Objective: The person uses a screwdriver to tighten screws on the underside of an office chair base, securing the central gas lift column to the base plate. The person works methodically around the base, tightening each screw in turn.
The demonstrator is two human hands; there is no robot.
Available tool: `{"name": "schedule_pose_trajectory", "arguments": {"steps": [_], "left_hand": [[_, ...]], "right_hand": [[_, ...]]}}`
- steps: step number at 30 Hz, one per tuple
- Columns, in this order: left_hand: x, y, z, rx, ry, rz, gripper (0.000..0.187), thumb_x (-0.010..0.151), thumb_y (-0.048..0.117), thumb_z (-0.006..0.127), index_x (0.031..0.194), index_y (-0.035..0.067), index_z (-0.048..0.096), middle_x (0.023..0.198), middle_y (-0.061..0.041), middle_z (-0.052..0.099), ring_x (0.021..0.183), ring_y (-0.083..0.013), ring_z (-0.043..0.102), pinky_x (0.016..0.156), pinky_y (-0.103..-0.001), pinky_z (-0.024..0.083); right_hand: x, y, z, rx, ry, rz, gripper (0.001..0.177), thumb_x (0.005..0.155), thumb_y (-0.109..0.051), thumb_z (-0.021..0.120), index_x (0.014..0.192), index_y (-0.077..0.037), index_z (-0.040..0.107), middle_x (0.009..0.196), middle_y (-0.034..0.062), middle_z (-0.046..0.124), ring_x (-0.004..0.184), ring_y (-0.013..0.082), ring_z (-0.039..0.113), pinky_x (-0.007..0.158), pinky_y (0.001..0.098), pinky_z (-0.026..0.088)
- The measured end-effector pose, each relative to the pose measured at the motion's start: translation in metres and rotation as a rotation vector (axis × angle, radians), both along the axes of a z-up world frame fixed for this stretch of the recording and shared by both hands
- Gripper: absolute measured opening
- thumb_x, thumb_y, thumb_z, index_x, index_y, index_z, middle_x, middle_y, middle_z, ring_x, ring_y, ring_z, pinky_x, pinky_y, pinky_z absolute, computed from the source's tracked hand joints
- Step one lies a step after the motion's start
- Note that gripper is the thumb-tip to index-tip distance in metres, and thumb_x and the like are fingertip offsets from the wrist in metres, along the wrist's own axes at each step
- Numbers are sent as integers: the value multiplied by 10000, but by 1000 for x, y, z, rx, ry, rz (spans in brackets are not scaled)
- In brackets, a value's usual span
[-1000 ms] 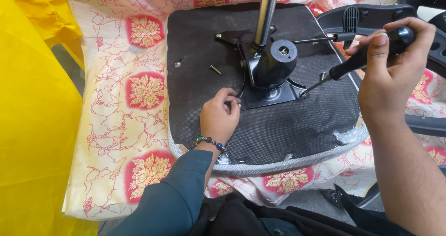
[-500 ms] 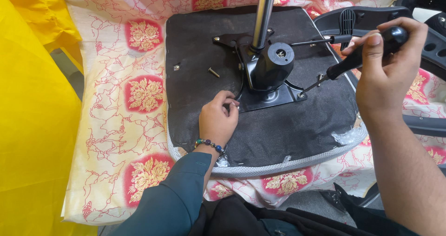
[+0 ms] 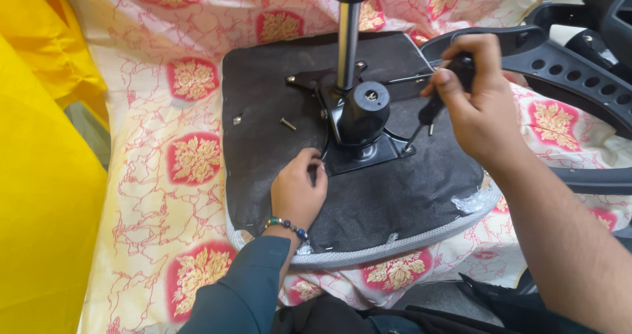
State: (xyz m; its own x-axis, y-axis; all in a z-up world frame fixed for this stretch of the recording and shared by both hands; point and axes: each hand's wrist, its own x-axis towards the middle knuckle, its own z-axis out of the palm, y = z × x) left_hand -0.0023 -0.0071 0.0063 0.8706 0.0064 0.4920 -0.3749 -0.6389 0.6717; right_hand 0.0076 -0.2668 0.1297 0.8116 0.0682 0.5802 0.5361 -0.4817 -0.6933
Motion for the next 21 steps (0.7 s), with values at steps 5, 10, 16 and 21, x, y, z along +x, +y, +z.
{"name": "schedule_pose_trajectory", "arguments": {"steps": [5, 10, 16, 21], "left_hand": [[-14, -24, 22, 229, -237, -133, 268, 814, 98, 713, 1076, 50, 683, 1012, -95, 710, 930, -305, 657, 791, -432, 533], [-2, -84, 33, 106, -126, -324, 264, 856, 93, 702, 1112, 37, 676, 1056, -111, 707, 1004, -324, 672, 870, -431, 543], [24, -124, 9, 51, 29, -382, 527, 819, 89, 689, 1326, 10, 566, 1098, -199, 681, 1023, -382, 663, 870, -460, 533], [40, -140, -14, -7, 149, -253, 317, 906, 187, 704, 1216, 141, 655, 980, -142, 719, 946, -329, 707, 834, -438, 548]], "right_hand": [[8, -16, 28, -285, 187, 6, 235, 1084, -230, 558, 1275, -97, 528, 947, 116, 656, 898, 196, 637, 799, 338, 513], [23, -31, 72, -649, 19, 109, 247, 945, -187, 688, 1171, -87, 676, 967, 126, 715, 876, 265, 697, 773, 387, 527], [41, -25, 94, -832, 32, 183, 276, 824, -213, 794, 1058, -79, 732, 839, 146, 743, 758, 307, 729, 712, 422, 559], [35, -13, 87, -813, -73, 217, 289, 797, -198, 817, 1008, -27, 717, 864, 182, 726, 752, 380, 696, 695, 447, 547]]}}
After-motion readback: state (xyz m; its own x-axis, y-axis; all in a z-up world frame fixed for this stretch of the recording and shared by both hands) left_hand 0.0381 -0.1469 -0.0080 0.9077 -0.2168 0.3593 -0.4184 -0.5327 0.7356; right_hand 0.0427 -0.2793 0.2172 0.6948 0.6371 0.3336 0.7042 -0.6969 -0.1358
